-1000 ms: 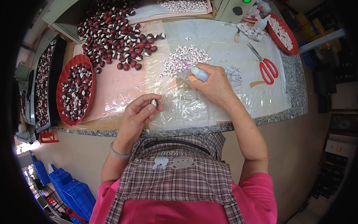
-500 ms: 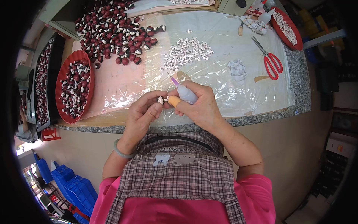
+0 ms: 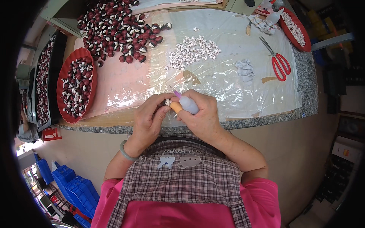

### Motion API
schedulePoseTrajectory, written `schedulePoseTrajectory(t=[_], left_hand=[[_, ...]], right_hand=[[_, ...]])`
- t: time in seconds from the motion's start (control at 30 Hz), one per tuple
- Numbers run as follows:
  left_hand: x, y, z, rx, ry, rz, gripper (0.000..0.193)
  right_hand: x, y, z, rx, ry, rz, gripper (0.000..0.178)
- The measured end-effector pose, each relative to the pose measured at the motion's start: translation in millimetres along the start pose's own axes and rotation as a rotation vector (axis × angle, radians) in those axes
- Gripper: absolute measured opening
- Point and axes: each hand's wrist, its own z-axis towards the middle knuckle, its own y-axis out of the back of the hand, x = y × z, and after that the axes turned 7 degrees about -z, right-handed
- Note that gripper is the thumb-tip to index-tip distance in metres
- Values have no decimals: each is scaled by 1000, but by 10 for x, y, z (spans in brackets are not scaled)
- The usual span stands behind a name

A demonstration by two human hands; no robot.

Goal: Applying glue to small toy components and assembling them at a factory workbench.

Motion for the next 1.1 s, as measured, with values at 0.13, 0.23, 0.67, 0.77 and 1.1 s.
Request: schedulePoseTrajectory(t=[0.13,0.23,0.67,0.77,1.1], left_hand=[[35,-32,-14,-39,-51,20,23],[106,26,-10,27,-14,10,25],[261,697,660,-193,-103,446,24],[366,707,758,-88,-164,707,24],[94,527,453,-94,356,-423,19]], right_hand=[[-70,-81,-17,-55,29,66,8],[-108,-53,38,-35,77,23,8],[-122,186,100,116,71,119,21],[-131,202,95,117,61,93,20],[-145,320,136,124,-24,64,33]])
